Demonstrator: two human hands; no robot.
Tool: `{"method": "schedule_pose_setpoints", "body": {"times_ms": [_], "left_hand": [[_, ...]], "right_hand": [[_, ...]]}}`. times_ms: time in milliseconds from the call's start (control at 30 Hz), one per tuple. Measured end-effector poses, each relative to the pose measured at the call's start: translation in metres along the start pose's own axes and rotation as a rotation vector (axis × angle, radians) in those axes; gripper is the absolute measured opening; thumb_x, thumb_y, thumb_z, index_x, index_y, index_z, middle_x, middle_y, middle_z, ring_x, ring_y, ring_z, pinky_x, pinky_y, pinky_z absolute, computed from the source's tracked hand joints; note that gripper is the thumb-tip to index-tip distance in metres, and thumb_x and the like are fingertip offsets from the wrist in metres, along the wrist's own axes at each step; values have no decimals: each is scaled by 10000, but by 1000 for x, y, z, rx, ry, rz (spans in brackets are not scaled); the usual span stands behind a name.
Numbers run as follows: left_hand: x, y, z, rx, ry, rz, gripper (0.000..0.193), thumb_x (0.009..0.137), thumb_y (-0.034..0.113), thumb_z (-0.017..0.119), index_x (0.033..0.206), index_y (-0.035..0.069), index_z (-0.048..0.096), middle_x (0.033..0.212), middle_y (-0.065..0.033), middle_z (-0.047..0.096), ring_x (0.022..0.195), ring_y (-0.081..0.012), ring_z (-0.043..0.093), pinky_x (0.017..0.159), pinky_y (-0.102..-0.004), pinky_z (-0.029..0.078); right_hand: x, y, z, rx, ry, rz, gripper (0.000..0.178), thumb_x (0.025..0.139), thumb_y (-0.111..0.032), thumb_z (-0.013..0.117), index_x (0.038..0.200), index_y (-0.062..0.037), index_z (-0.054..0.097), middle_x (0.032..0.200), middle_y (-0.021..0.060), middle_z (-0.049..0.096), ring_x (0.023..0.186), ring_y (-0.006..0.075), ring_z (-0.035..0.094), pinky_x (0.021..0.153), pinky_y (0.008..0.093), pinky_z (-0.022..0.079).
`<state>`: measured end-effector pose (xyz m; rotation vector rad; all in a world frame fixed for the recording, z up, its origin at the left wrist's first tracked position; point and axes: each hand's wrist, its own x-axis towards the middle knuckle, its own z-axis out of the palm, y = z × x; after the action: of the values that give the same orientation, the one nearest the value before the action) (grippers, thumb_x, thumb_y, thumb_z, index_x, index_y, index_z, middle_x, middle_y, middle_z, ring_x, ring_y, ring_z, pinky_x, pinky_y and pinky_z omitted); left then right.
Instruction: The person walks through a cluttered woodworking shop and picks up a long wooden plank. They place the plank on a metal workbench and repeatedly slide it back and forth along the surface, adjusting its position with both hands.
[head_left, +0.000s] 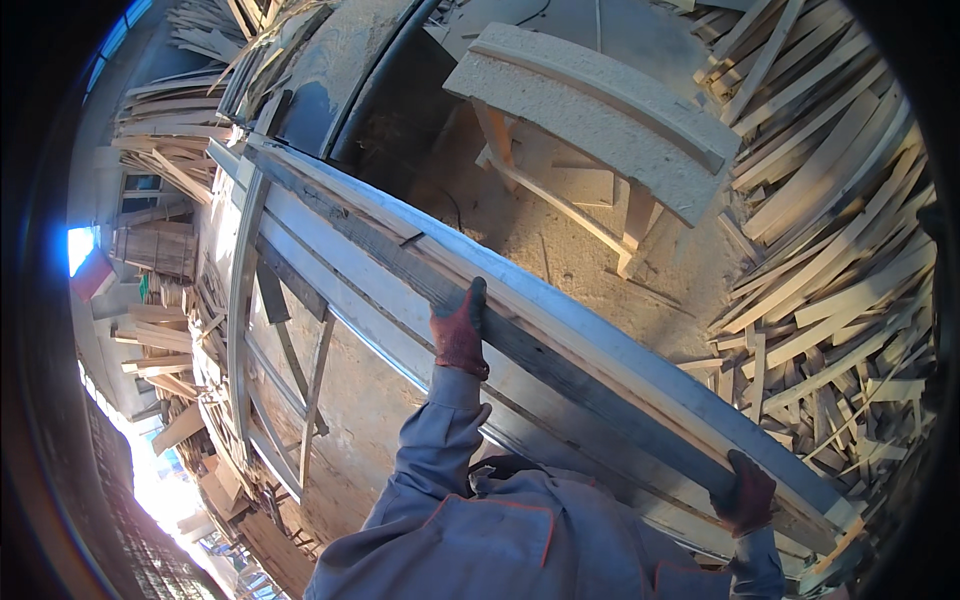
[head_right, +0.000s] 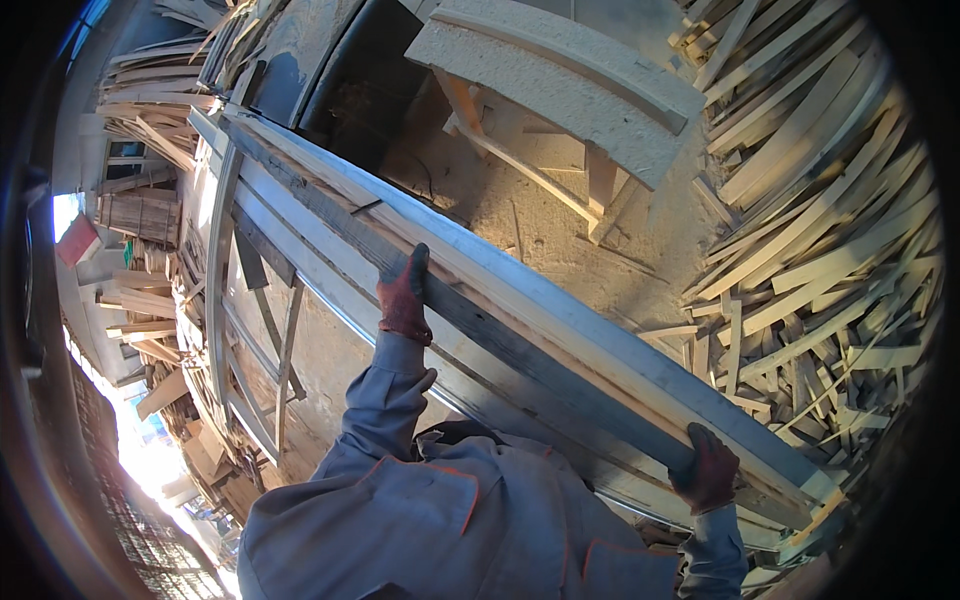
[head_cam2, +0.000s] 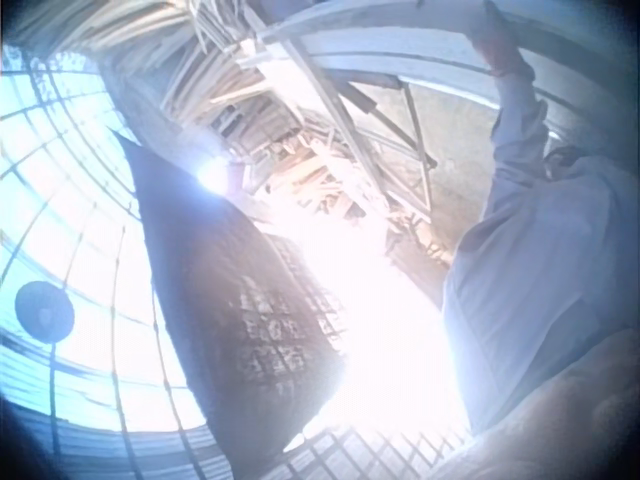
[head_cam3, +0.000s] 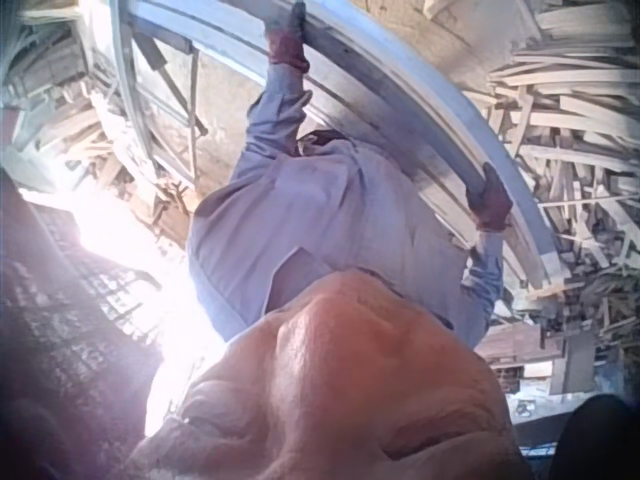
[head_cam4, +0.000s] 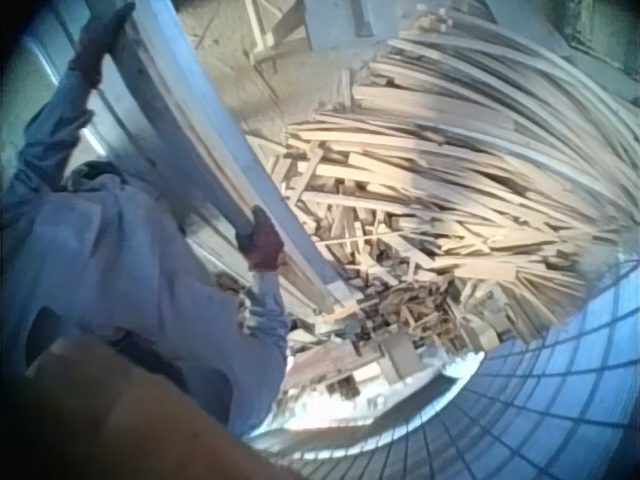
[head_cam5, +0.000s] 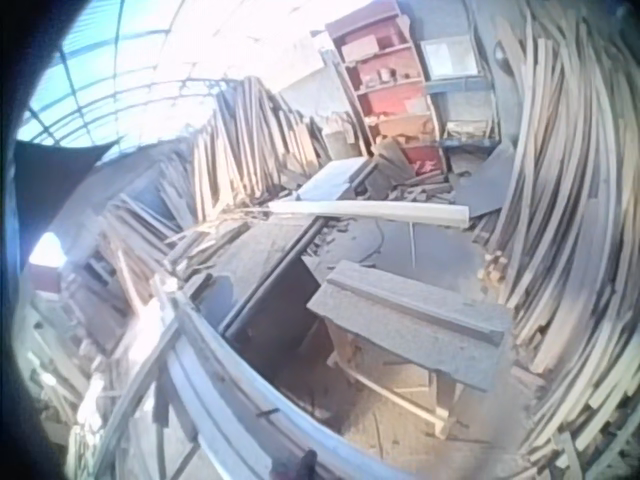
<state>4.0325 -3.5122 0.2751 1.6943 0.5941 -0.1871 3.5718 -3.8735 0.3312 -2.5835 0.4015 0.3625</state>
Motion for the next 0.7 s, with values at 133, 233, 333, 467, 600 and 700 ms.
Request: {"method": "schedule_pose_setpoints", "body": {"times_ms": [133, 233, 333, 467, 600, 700], "left_hand": [[16, -10, -5, 50, 26, 14, 710, 842, 239, 922, 1402, -29, 578, 1272, -135, 712, 1105, -257, 697, 963, -366, 568], [21, -14, -8, 24, -4, 10, 737, 827, 245, 935, 1404, -39, 575, 1290, -144, 704, 1139, -259, 686, 989, -373, 557], [21, -12, -7, 37, -13, 61, 758, 815, 255, 947, 1403, -45, 573, 1302, -144, 700, 1152, -260, 681, 1003, -374, 549], [20, -2, -2, 32, 42, 55, 762, 820, 274, 944, 1405, -41, 573, 1303, -137, 701, 1137, -259, 682, 997, -369, 552], [24, 11, -2, 34, 29, 24, 765, 820, 284, 942, 1405, -42, 572, 1285, -131, 707, 1105, -258, 689, 954, -369, 573], [25, 16, -3, 69, 23, -9, 727, 829, 279, 935, 1379, -45, 587, 1255, -123, 714, 1065, -243, 697, 904, -367, 587]], "right_hand": [[0, 1, 4, 23, -25, 41, 771, 631, -253, 871, 1332, -63, 612, 1238, 202, 699, 1028, 410, 704, 876, 526, 569], [2, 0, 4, 37, 0, 18, 774, 622, -238, 873, 1329, -56, 615, 1239, 206, 701, 1026, 412, 707, 874, 521, 573], [9, -2, 5, 59, 34, -16, 768, 629, -233, 869, 1331, -51, 616, 1245, 211, 702, 1028, 413, 712, 877, 512, 577], [20, -8, 7, 87, 47, -38, 740, 650, -238, 861, 1325, -50, 622, 1250, 214, 705, 1031, 411, 719, 882, 507, 580], [24, -14, 7, 50, 38, -35, 702, 663, -240, 858, 1300, -47, 635, 1232, 217, 712, 1024, 407, 724, 885, 500, 587], [26, -14, 7, 34, -1, 0, 699, 661, -241, 865, 1291, -36, 639, 1226, 218, 715, 1031, 406, 722, 897, 496, 587]]}}
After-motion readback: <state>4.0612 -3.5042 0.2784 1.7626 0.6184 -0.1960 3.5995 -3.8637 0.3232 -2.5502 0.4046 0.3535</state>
